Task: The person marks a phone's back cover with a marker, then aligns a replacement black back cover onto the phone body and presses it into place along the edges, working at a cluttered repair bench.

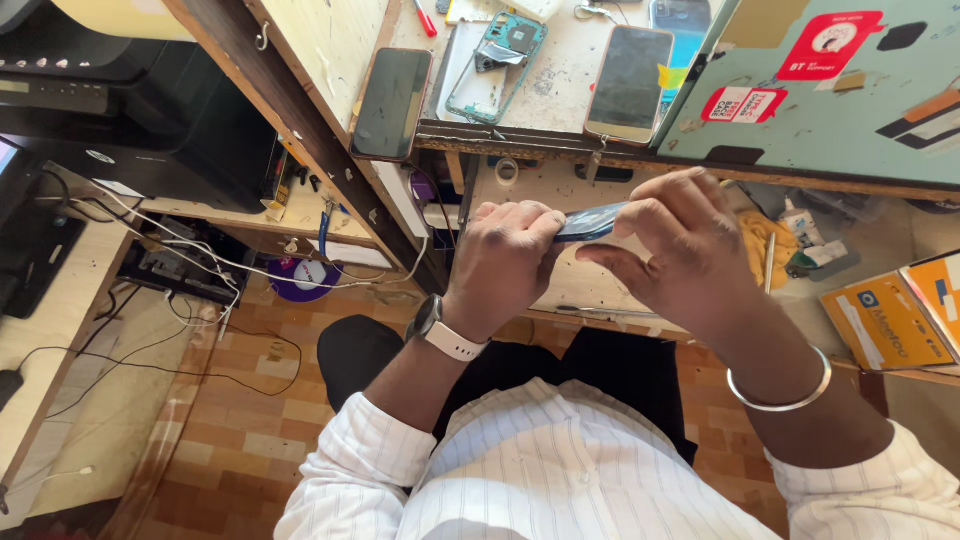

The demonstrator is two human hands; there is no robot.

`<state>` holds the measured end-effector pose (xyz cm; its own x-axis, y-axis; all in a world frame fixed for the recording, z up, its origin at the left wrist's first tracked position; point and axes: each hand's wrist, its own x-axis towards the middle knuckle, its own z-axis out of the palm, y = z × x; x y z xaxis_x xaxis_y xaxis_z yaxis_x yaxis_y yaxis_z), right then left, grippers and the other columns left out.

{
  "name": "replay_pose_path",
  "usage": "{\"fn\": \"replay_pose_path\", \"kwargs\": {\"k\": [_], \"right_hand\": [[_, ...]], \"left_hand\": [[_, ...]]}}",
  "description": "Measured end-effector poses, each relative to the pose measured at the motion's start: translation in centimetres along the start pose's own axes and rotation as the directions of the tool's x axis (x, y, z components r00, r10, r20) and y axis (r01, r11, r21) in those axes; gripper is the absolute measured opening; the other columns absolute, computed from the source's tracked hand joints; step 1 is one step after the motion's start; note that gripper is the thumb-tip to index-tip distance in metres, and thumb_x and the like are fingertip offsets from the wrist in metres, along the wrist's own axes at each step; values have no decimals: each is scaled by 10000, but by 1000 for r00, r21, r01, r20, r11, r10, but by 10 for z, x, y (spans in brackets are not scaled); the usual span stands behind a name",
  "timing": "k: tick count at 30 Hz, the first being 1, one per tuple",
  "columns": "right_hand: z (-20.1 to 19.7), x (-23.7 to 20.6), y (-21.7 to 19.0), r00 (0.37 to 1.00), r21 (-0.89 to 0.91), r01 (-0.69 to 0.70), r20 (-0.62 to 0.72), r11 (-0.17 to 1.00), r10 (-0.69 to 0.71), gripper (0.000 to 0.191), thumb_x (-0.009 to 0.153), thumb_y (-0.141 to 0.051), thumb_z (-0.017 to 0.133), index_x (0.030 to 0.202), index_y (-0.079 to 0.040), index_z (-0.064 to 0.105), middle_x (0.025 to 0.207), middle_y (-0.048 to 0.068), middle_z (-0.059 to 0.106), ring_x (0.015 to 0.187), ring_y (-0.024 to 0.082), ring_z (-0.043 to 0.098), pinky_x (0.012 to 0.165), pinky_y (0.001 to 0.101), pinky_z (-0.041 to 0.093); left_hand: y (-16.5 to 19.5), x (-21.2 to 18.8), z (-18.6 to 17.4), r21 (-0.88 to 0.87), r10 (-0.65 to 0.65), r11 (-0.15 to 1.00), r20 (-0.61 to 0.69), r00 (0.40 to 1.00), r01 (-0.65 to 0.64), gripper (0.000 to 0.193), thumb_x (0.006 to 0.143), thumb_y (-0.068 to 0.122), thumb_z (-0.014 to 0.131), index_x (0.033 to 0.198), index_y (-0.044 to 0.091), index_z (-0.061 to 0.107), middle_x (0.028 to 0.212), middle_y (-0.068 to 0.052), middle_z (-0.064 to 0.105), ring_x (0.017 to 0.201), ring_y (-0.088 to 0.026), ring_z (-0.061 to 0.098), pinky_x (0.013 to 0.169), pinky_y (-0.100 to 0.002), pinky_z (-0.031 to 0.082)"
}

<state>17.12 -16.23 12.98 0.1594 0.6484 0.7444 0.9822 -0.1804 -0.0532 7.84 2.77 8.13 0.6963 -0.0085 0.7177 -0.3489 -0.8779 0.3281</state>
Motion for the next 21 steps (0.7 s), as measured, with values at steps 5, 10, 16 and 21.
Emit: {"fn": "replay_pose_path", "kwargs": {"k": [5,10,16,21], "right_hand": [[11,-10,4,999,45,-46,22,998,45,419,828,-293,914,942,-80,571,895,81,599,854,276,603,801,420,489],[18,-26,11,996,48,-82,21,995,82,427,798,-282,917,930,-72,570,903,81,614,870,271,623,781,421,511],[23,-39,21,957,137,-285,-11,949,290,473,792,-265,956,907,-51,550,886,83,607,746,190,612,648,306,518],[27,-49,26,902,202,-422,-11,884,432,466,776,-241,968,907,-54,562,852,66,613,717,160,614,656,296,521]], "left_hand": [[2,-1,4,48,-6,999,93,996,2,126,824,123,771,909,66,697,856,-76,670,815,-286,654,765,-429,449],[-2,-7,14,36,-6,999,120,993,2,128,833,165,770,852,84,672,832,-67,654,819,-290,650,777,-438,445],[-5,-15,32,-215,-177,960,40,983,181,205,886,224,795,886,59,674,864,-80,651,788,-296,665,711,-417,513],[-5,-21,45,-195,-176,968,-70,982,159,240,858,232,829,912,57,673,841,-74,655,708,-285,669,625,-399,531]]}}
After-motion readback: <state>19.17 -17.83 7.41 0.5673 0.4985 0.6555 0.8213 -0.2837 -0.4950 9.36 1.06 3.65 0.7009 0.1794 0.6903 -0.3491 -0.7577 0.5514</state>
